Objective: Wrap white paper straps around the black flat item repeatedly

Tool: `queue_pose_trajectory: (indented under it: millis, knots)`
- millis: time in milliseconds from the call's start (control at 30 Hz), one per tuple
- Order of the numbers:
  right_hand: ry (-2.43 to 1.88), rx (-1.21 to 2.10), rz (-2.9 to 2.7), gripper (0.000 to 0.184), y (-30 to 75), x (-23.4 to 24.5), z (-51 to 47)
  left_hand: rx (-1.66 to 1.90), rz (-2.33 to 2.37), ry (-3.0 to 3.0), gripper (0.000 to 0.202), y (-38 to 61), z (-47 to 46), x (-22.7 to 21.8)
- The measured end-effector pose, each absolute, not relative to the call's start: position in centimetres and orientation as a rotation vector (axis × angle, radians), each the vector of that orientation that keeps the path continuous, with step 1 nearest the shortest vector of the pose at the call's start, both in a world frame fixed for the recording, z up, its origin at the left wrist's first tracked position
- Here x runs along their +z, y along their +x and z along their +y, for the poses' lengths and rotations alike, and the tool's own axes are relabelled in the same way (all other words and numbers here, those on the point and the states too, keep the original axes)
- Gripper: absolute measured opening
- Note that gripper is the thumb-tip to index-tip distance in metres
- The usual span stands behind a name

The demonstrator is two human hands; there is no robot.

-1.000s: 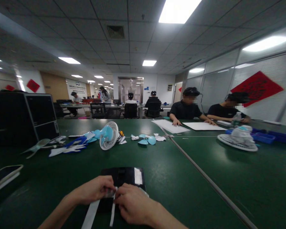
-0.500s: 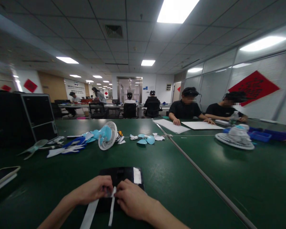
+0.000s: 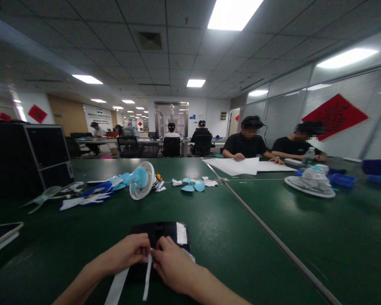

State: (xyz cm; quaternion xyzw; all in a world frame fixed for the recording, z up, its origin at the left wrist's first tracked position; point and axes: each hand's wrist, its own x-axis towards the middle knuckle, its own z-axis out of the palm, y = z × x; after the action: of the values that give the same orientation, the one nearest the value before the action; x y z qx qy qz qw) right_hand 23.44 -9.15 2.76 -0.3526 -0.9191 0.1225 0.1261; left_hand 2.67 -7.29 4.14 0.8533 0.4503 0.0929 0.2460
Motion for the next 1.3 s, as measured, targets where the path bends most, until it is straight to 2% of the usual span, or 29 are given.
queue_pose_trajectory:
  millis: [367, 600, 967, 1133, 1233, 1300]
  knots:
    - [-1.012, 0.478, -2.693, 0.028, 25.1, 3.8, -8.4, 0.173, 1.238, 2.220, 0.015, 1.2, -6.4, 3.1]
    - [-1.049, 0.584, -2.702, 0.040, 27.7, 5.2, -6.8, 0.088, 1.311, 2.142, 0.016, 0.3, -6.6, 4.1]
    - [-1.128, 0.713, -2.686, 0.034, 29.2, 4.6, -5.3, 0.044, 1.347, 2.117, 0.016, -0.7, -6.4, 4.5]
    - [-1.174, 0.591, -2.596, 0.021, 29.0, 4.8, -5.3, 0.214, 1.384, 2.089, 0.024, -1.3, -5.4, 4.4]
    - [-1.250, 0.484, -2.473, 0.020, 28.6, 4.6, -5.2, 0.438, 1.635, 2.116, 0.030, -2.6, -3.8, 3.5]
    - [-1.264, 0.449, -2.445, 0.021, 28.2, 4.4, -5.0, 0.455, 1.911, 2.094, 0.026, -3.9, -2.5, 2.5]
